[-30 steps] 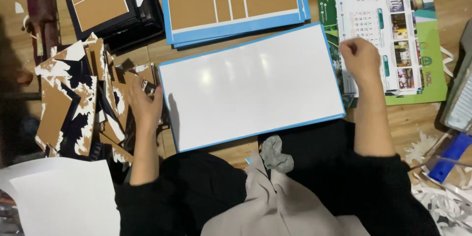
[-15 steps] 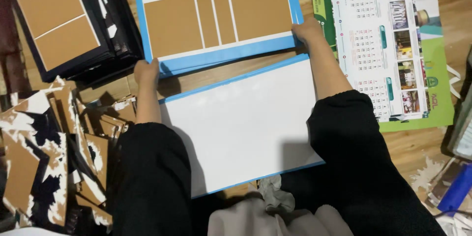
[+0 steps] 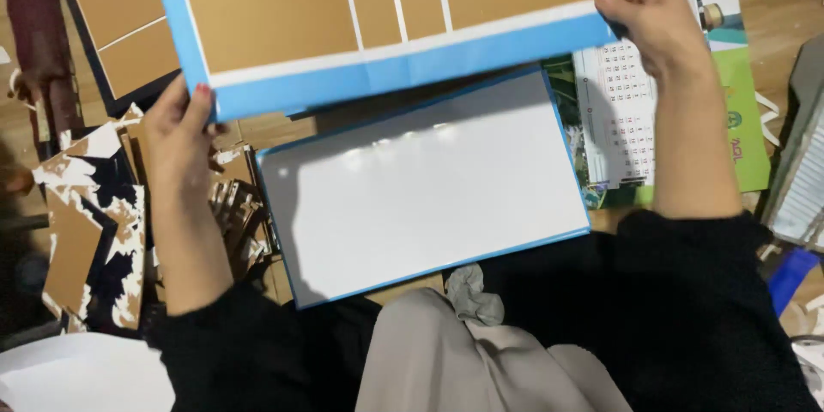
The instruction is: Assembling calendars by placing sheets onto frames, smoothing them with a cloth, and using a roller for finishing.
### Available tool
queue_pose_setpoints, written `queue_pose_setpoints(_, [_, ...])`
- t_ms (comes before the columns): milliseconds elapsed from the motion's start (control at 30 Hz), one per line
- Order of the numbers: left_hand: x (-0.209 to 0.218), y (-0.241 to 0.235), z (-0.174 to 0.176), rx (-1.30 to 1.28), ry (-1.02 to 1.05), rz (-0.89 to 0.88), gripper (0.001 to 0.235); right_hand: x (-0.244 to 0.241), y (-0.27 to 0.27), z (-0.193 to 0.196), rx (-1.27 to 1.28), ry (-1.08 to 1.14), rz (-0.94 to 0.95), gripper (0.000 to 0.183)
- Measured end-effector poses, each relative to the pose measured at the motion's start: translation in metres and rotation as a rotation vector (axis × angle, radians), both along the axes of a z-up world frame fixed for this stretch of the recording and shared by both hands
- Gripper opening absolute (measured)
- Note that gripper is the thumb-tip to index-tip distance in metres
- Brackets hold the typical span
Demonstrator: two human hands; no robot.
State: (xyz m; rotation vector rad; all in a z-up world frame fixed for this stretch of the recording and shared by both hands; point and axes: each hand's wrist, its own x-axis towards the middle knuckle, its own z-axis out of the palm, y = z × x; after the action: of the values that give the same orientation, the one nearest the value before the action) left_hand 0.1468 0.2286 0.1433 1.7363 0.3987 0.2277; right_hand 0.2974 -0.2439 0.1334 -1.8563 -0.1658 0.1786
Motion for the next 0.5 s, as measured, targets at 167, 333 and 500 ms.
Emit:
queue_pose_setpoints(167, [-0.145, -0.033, 0.008, 0.103, 0.085, 0.023, 0.035, -0.122, -0.022, 0.039, 0.036, 0.23, 0.107, 0.055])
queue_pose_setpoints(333, [-0.237, -0.017, -0.16, 0.427, 0.221, 0.205, 0.046, -0.172, -0.053, -0.11, -0.476, 0.117, 0.1, 0.063])
queue_pose_setpoints(500, [-0.244, -0.066, -0.154, 0.937, 0.24, 0.254, 0.048, -0.187, -0.047, -0.139, -0.783, -0.086, 0.082, 0.061])
